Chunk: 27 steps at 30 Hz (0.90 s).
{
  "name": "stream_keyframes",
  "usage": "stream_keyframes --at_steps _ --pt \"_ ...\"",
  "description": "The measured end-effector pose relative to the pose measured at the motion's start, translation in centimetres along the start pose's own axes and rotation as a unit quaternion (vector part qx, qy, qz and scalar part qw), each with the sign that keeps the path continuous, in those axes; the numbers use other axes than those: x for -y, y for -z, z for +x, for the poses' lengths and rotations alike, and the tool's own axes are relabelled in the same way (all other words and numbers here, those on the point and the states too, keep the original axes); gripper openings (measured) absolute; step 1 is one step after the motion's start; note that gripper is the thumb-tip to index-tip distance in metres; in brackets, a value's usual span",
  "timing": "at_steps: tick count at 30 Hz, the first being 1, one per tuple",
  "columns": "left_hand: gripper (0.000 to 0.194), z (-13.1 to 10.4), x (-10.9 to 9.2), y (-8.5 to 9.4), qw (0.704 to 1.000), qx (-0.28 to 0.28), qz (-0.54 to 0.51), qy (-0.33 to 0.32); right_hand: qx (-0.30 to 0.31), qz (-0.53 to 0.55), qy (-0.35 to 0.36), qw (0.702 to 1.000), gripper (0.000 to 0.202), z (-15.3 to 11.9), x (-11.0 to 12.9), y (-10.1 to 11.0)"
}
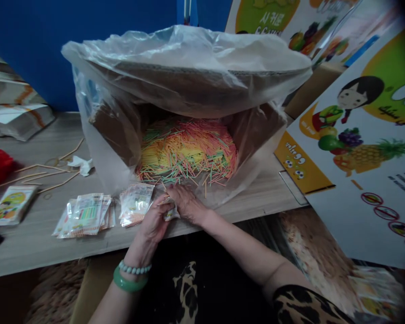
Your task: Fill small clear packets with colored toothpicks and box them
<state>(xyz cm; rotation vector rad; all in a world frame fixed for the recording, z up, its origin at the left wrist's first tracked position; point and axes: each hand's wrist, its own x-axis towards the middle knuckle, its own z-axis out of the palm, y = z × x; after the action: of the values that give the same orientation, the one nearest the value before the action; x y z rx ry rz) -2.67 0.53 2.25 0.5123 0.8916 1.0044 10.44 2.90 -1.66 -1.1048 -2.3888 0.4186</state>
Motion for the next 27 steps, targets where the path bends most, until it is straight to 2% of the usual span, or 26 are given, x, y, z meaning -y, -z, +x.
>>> stream_keyframes --at_steps 3,5,7,9,12,13,15,17,20,24,27 --pt "0.022 0.1 0.3 0.7 1.000 -0.008 0.023 -0.001 0.036 0.018 -0.003 0.999 0.032 0.2 -1.2 1.2" --pt "0.019 -0.1 0.4 1.4 0.994 -0.017 0.102 -0.036 0.038 0.016 -0.072 0.997 0.029 0.4 -2.5 2.4" --pt "0.013 -0.5 0.5 2.0 0.963 -0.009 0.248 -0.107 0.018 -0.020 -0.176 0.984 0.033 0.8 -3.9 3.5" --pt "0.006 -1.0 0.8 2.3 0.886 0.033 0.421 -0.193 0.038 -0.056 -0.216 0.974 0.036 1.0 -4.9 4.3" --pt "0.013 -1.6 1.8 2.4 0.738 0.113 0.607 -0.272 0.109 -0.073 -0.161 0.978 0.035 0.8 -5.1 4.6" --pt "0.015 -1.6 2.2 2.5 0.701 0.126 0.642 -0.283 0.126 -0.071 -0.135 0.980 0.034 0.6 -4.8 4.6" --pt "0.018 -1.5 3.0 2.7 0.661 0.130 0.679 -0.292 0.148 -0.066 -0.093 0.982 0.034 0.0 -3.9 4.6" --pt "0.020 -1.3 3.7 3.1 0.656 0.127 0.681 -0.299 0.167 -0.074 -0.073 0.980 0.034 -0.5 -2.9 4.6" --pt "0.020 -0.8 4.0 3.6 0.678 0.128 0.653 -0.312 0.190 -0.133 -0.052 0.971 0.028 -0.7 -1.8 4.8" --pt "0.020 -0.4 4.1 3.8 0.701 0.129 0.622 -0.324 0.192 -0.200 -0.031 0.960 0.023 0.4 -2.1 4.4" --pt "0.020 -0.3 4.1 3.8 0.709 0.124 0.608 -0.335 0.174 -0.183 -0.032 0.967 0.024 2.1 -2.7 3.6"
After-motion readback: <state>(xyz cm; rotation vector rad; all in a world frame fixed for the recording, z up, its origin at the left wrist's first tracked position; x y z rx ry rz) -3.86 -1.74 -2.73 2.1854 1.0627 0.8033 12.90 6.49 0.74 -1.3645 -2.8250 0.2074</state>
